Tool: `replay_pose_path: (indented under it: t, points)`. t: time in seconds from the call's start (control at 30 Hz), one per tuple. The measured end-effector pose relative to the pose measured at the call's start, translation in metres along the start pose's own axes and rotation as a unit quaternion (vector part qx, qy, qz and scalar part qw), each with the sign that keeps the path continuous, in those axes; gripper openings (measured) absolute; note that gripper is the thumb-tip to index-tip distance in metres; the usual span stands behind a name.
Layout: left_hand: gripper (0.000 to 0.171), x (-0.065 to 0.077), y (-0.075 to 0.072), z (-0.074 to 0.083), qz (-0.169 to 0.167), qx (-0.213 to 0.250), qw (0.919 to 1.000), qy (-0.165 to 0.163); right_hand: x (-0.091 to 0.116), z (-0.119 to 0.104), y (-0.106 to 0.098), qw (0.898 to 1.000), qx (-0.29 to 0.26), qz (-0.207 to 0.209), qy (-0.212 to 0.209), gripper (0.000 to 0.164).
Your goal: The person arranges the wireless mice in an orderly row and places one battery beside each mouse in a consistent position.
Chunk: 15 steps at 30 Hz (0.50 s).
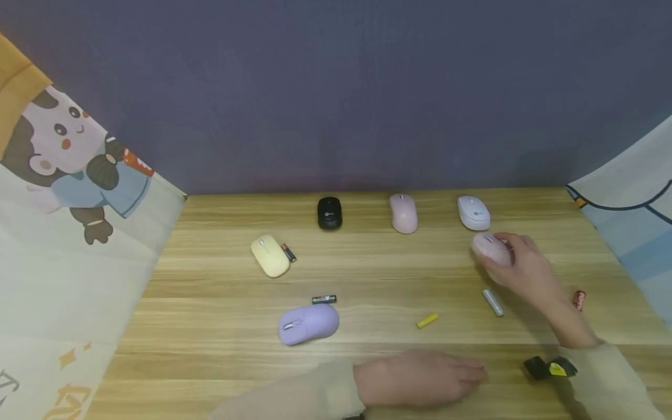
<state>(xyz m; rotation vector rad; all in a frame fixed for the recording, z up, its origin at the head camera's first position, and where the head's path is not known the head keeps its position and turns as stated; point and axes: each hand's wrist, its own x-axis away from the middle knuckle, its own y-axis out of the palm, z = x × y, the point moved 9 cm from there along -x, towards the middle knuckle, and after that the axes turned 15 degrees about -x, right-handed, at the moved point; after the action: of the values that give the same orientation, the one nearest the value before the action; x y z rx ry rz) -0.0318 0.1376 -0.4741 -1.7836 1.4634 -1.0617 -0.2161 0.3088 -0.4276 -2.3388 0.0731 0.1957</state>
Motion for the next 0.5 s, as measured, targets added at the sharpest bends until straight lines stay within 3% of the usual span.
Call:
replay_pose_path:
  t: [0.13,0.33,0.5]
  points:
    - [0.044,0.004,0.0,-0.004,0.008,-0.022,0.9997,-0.004,-0.002,0.008,0.003,0.999,0.01,-0.01,0.031,0.066]
    - [0.045,0.008,0.005,-0.011,-0.008,0.012,0.9996,-0.022,-0.004,0.016,0.006,0.997,0.031,-0.024,0.066,0.07]
    - [0.041,0.011,0.01,-0.016,-0.007,-0.001,0.9994,-0.033,-0.004,0.021,0.009,0.994,0.045,-0.032,0.095,0.075]
